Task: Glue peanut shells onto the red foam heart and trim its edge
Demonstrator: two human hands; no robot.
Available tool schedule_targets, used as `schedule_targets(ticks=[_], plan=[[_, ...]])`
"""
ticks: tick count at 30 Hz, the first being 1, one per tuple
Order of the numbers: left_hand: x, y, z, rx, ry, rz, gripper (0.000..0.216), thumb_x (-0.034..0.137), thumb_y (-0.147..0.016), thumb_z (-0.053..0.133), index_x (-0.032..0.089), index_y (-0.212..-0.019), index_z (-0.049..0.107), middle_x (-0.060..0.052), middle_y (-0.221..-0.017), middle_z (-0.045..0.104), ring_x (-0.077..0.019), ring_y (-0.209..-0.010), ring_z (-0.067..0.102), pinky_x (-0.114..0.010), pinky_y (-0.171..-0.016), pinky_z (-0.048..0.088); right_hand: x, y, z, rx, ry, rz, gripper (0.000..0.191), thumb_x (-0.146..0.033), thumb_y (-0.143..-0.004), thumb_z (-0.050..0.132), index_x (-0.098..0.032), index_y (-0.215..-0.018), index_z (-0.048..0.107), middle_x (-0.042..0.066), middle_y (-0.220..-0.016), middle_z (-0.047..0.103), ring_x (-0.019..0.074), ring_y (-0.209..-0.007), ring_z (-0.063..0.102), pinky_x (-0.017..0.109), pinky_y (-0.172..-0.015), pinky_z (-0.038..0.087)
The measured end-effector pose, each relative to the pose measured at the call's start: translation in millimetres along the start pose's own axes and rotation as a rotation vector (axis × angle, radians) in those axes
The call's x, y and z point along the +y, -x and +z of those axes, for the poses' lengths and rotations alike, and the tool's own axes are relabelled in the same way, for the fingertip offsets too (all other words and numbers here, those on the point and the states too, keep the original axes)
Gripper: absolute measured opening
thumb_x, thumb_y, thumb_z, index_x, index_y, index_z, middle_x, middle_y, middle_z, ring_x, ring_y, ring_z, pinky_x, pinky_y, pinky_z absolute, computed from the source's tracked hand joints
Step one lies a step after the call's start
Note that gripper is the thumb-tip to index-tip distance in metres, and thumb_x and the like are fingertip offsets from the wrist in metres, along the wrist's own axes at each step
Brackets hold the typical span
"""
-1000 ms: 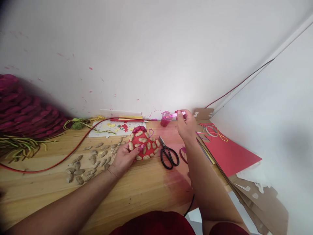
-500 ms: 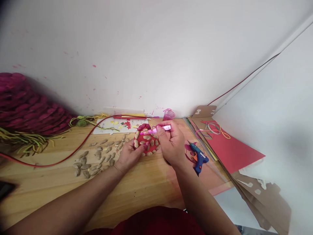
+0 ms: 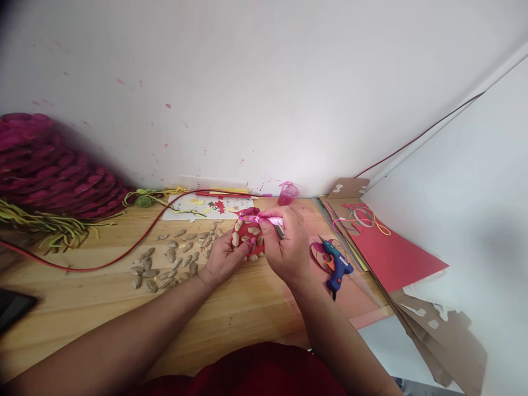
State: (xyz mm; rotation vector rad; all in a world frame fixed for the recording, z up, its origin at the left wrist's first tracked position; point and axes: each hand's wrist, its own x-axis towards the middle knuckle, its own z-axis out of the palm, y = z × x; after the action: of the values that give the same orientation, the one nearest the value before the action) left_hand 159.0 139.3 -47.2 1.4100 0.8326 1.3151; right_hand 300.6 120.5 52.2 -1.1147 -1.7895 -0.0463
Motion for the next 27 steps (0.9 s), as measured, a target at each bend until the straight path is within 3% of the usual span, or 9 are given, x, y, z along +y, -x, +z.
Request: schedule_targets(ticks=[8, 13, 16, 20, 27], plan=[[2, 1, 0, 0.01, -0.058, 0.044, 0.015, 0.028, -0.09, 0.061, 0.019, -0.09, 0.074, -0.002, -0.088, 0.073, -0.0168, -0.082, 0.065, -0.026, -0.079, 0.051, -8, 2, -4, -0.062, 0.013, -0.11, 0.009, -0.02, -0.096, 0.057, -0.026, -0.1, 0.063, 0.003, -0.089, 0.07, 0.0231, -0.088, 0.065, 0.041, -0.081, 0.049], [2, 0, -1, 0.021, -0.092, 0.044, 0.017, 0.03, -0.09, 0.061, 0.02, -0.094, 0.075, -0.004, -0.093, 0.075, -0.0191, -0.088, 0.067, -0.028, -0.085, 0.052, -9, -2, -5, -0.037, 0.064, -0.161, 0.011, -0.018, -0.095, 0.058, -0.027, -0.099, 0.063, 0.004, -0.09, 0.072, 0.0239, -0.089, 0.066, 0.042, -0.082, 0.049], [5, 0, -1, 0.023, -0.105, 0.057, 0.017, 0.03, -0.089, 0.062, 0.021, -0.093, 0.075, -0.005, -0.095, 0.075, -0.02, -0.09, 0.067, -0.029, -0.088, 0.052, -10, -4, -7, -0.011, 0.081, -0.175, 0.011, -0.018, -0.094, 0.06, -0.027, -0.1, 0.063, 0.004, -0.091, 0.072, 0.0244, -0.088, 0.065, 0.043, -0.081, 0.049], [7, 0, -1, 0.032, -0.131, 0.074, 0.014, 0.027, -0.089, 0.062, 0.02, -0.088, 0.074, -0.004, -0.087, 0.073, -0.0192, -0.082, 0.066, -0.029, -0.081, 0.051, -14, -3, -8, -0.078, 0.063, -0.171, 0.011, -0.018, -0.094, 0.059, -0.027, -0.098, 0.063, 0.003, -0.087, 0.071, 0.0242, -0.086, 0.065, 0.042, -0.08, 0.049], [5, 0, 0, 0.023, -0.111, 0.063, 0.015, 0.027, -0.09, 0.061, 0.02, -0.093, 0.075, -0.006, -0.096, 0.074, -0.02, -0.089, 0.066, -0.029, -0.085, 0.05, -16, -6, -10, -0.075, 0.088, -0.203, 0.012, -0.016, -0.093, 0.061, -0.027, -0.099, 0.062, 0.003, -0.088, 0.071, 0.0238, -0.087, 0.064, 0.041, -0.081, 0.046]])
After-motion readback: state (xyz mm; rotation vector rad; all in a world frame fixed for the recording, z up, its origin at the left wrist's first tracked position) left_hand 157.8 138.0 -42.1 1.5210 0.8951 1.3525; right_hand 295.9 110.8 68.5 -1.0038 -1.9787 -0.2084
